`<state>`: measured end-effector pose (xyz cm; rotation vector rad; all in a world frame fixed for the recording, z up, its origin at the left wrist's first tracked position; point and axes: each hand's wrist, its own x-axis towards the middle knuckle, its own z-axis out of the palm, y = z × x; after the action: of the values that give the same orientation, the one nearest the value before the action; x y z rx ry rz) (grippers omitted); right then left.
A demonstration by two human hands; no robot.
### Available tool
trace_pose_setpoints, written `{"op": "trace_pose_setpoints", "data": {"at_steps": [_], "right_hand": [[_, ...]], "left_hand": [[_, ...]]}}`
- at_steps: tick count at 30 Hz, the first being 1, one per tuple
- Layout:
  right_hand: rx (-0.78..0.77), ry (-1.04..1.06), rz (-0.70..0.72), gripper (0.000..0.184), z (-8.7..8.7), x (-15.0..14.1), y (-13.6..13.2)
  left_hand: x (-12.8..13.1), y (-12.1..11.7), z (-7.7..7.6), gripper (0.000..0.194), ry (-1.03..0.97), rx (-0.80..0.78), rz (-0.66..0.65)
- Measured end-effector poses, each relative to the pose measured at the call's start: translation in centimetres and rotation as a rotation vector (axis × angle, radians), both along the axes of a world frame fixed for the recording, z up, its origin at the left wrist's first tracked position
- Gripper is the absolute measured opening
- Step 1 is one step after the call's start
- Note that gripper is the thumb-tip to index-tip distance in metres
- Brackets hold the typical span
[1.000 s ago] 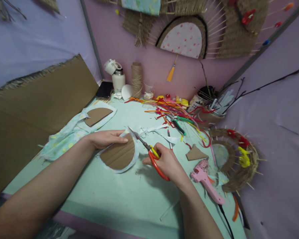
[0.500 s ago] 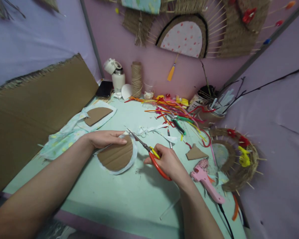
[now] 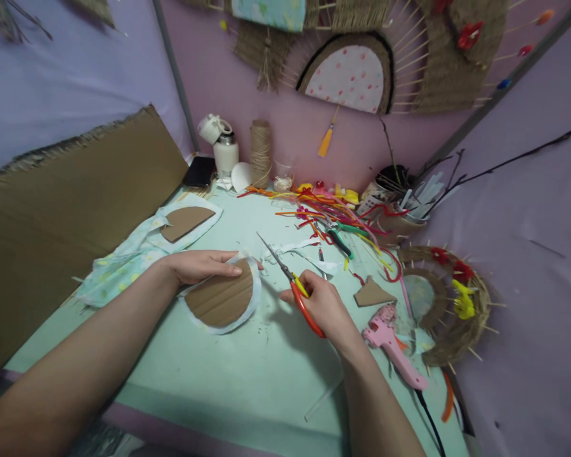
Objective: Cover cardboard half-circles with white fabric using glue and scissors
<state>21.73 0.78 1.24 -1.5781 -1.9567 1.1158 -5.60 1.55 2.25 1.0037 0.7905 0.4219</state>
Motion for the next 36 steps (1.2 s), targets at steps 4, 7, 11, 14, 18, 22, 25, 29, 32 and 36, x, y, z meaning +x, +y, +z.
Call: {"op": "trace_pose_setpoints", "data": {"at_steps": [4,7,11,14,18,22,25,29,32,36], "right_hand": [[0.027,0.063,-0.128,0.03,-0.1,-0.3,0.3],[0.018,0.145,-0.156,0.03,-0.4,-0.6,0.5],[0.042,0.172,-0.151,0.033,-1.1,-0.6,1.0],[0.108,-0.002,-0.181,0.036,-1.6,-0.5,1.2],[0.256,-0.386,-0.22,0.031,-1.8,-0.4,1.2],[0.336,-0.541,-0.168,0.021,-2.2,-0.3,1.1],[0.395,-0.576,-0.131,0.015,-2.6,-0.1,1.2],[0.487,-0.54,-0.117,0.015,-2.5,0.1,1.4],[0.524,-0.291,-0.172,0.024,-1.8,-0.1,1.4],[0.106,0.324,-0.197,0.039,-1.3,-0.9,1.0]], "left_hand": [[0.2,0.3,-0.7,0.046,-0.056,-0.053,0.129],[0.7,0.5,-1.0,0.043,-0.124,-0.064,0.239],[1.7,0.9,-1.4,0.041,-0.288,-0.068,0.397],[2.4,1.1,-1.8,0.035,-0.343,-0.106,0.554],[2.8,1.4,-2.2,0.021,-0.378,-0.144,0.706],[2.9,1.5,-2.2,0.018,-0.416,-0.135,0.712],[3.0,1.3,-2.3,0.019,-0.436,-0.13,0.711],[3.9,0.7,-2.5,0.021,-0.491,-0.15,0.642],[5.0,-0.1,-2.4,0.021,-0.498,-0.184,0.586],[6.7,-1.3,-2.4,0.024,-0.492,-0.198,0.511]]}}
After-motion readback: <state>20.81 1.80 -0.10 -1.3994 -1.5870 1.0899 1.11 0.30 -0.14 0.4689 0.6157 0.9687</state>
